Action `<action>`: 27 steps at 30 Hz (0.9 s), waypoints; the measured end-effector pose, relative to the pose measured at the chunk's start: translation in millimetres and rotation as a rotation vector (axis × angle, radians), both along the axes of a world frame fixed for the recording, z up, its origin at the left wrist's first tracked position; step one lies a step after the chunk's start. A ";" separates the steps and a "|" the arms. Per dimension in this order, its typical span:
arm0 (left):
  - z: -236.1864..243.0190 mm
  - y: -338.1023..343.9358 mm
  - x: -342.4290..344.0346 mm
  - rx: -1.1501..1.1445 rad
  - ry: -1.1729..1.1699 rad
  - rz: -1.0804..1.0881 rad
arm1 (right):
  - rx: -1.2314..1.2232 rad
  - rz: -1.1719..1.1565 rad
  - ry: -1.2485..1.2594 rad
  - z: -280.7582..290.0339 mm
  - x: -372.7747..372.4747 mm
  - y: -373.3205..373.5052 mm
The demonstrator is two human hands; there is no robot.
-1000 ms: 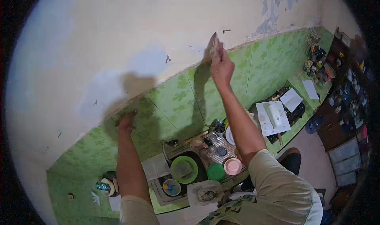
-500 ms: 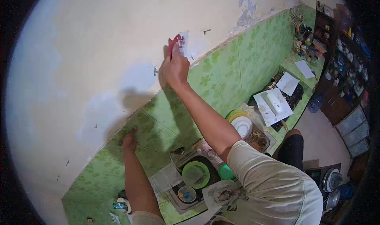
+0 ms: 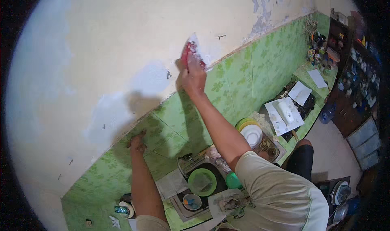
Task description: The person applies putty to damaged spots on a kitchen wall using a putty knife.
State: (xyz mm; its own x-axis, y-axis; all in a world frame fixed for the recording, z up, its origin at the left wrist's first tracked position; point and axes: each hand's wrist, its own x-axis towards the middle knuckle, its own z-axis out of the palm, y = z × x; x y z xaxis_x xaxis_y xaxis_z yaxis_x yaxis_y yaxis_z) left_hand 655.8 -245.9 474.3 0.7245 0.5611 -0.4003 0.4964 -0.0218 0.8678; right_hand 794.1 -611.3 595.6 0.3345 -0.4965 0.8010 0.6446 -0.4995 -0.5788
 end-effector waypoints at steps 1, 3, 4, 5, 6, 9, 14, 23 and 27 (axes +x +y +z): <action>-2.5 2.2 -3.3 -0.004 -0.078 -0.064 | 0.005 0.068 0.029 3.5 -7.6 5.4; -15.8 32.1 -29.4 0.001 -0.148 -0.098 | 0.028 0.154 0.006 11.8 -28.7 12.2; -12.9 81.3 -46.2 0.264 -0.200 -0.280 | 0.075 0.250 -0.041 30.3 -43.9 22.5; -9.3 106.4 -53.2 0.512 -0.240 -0.482 | 0.093 0.268 -0.052 39.2 -49.6 18.1; -16.9 78.5 -41.3 0.480 -0.243 -0.505 | 0.082 0.226 -0.074 24.4 -38.7 -3.5; 6.3 -17.3 -27.5 0.438 -0.038 -0.447 | 0.049 0.081 -0.042 3.1 -0.6 -55.5; -14.0 12.6 -25.5 -0.130 -0.304 -0.213 | 0.044 0.143 -0.050 2.9 -6.3 -11.7; -13.6 29.3 -18.4 -0.008 -0.140 -0.033 | 0.064 0.183 0.050 17.1 -13.6 -65.8; -21.5 48.1 -21.2 0.214 -0.208 -0.367 | -0.087 0.172 -0.146 8.5 -6.6 -12.7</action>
